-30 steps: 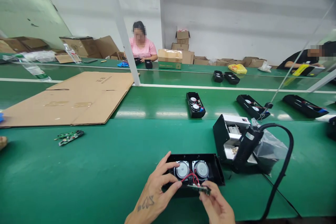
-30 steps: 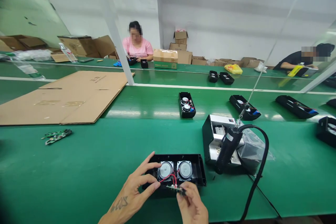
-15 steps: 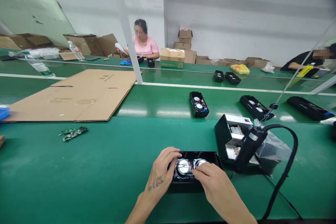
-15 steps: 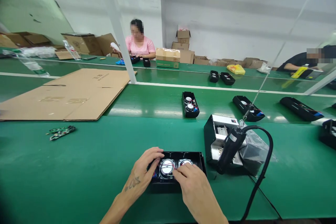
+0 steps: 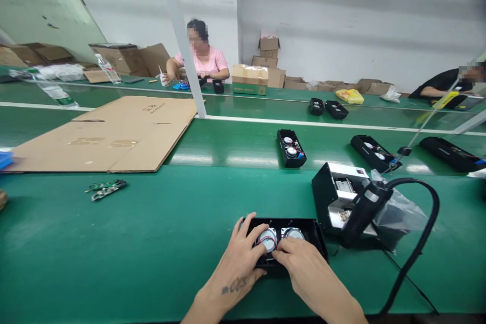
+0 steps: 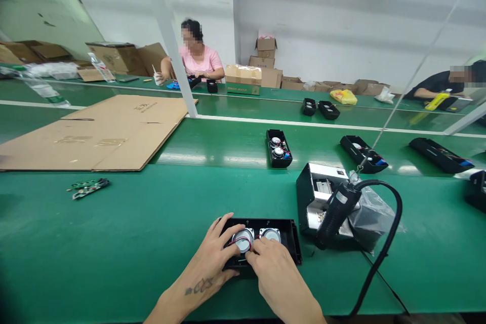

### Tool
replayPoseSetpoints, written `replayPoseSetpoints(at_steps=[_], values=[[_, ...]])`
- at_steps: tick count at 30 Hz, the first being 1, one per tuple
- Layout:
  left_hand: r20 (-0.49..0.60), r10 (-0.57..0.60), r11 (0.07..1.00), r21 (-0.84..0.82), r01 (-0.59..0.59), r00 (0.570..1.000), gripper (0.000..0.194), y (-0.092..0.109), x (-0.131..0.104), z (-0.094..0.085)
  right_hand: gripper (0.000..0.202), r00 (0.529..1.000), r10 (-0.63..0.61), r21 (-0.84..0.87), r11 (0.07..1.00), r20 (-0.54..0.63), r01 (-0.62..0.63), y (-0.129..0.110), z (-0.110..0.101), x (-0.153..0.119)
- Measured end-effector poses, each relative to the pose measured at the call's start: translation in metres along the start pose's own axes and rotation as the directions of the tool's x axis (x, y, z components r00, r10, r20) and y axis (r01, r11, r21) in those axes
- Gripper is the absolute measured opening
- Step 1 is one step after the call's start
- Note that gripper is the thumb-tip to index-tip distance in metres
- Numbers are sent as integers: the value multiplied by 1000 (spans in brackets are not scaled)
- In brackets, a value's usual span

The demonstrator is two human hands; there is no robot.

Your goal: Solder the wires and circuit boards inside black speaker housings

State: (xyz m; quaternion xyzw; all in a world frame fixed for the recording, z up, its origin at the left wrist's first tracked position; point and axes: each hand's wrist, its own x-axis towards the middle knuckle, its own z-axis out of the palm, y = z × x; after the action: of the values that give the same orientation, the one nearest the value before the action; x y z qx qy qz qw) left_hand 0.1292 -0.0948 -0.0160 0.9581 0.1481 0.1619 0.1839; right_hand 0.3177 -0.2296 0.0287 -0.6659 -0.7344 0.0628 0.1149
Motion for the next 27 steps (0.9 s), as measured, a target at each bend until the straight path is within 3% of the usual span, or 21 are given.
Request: replayPoseSetpoints(at_steps=[4, 7, 12, 14, 17, 21, 25, 27], values=[[-65, 29, 999, -12, -29, 998, 46, 2, -5, 6, 45, 978, 108, 102, 987, 178, -128, -9, -17, 1], [-69, 38, 999, -29, -40, 997, 42, 5, -7, 4, 40, 962, 138, 143, 974, 235, -174, -16, -23, 0], [-52, 28, 998, -62, -31, 998, 40, 5, -4, 1, 39, 957, 182, 263, 935, 224, -240, -20, -19, -6], [-42, 33, 996, -76, -37, 999, 37, 4, -3, 1, 52, 965, 166, 315, 922, 203, -224, -18, -14, -9], [-21, 51, 995, -83, -52, 998, 33, 3, -2, -2, 52, 978, 140, 352, 917, 158, -188, -13, -6, -11], [7, 61, 996, -61, -60, 998, 31, 1, 0, -2, 51, 980, 141, 313, 933, 140, -179, -14, 0, -8], [16, 101, 993, -56, -100, 995, 33, -2, 4, -2, 49, 947, 170, 164, 962, 272, -220, -24, -10, 4], [78, 67, 993, -99, -59, 995, 33, -3, 13, -8, 45, 924, 193, 126, 961, 331, -246, -24, -21, 15]])
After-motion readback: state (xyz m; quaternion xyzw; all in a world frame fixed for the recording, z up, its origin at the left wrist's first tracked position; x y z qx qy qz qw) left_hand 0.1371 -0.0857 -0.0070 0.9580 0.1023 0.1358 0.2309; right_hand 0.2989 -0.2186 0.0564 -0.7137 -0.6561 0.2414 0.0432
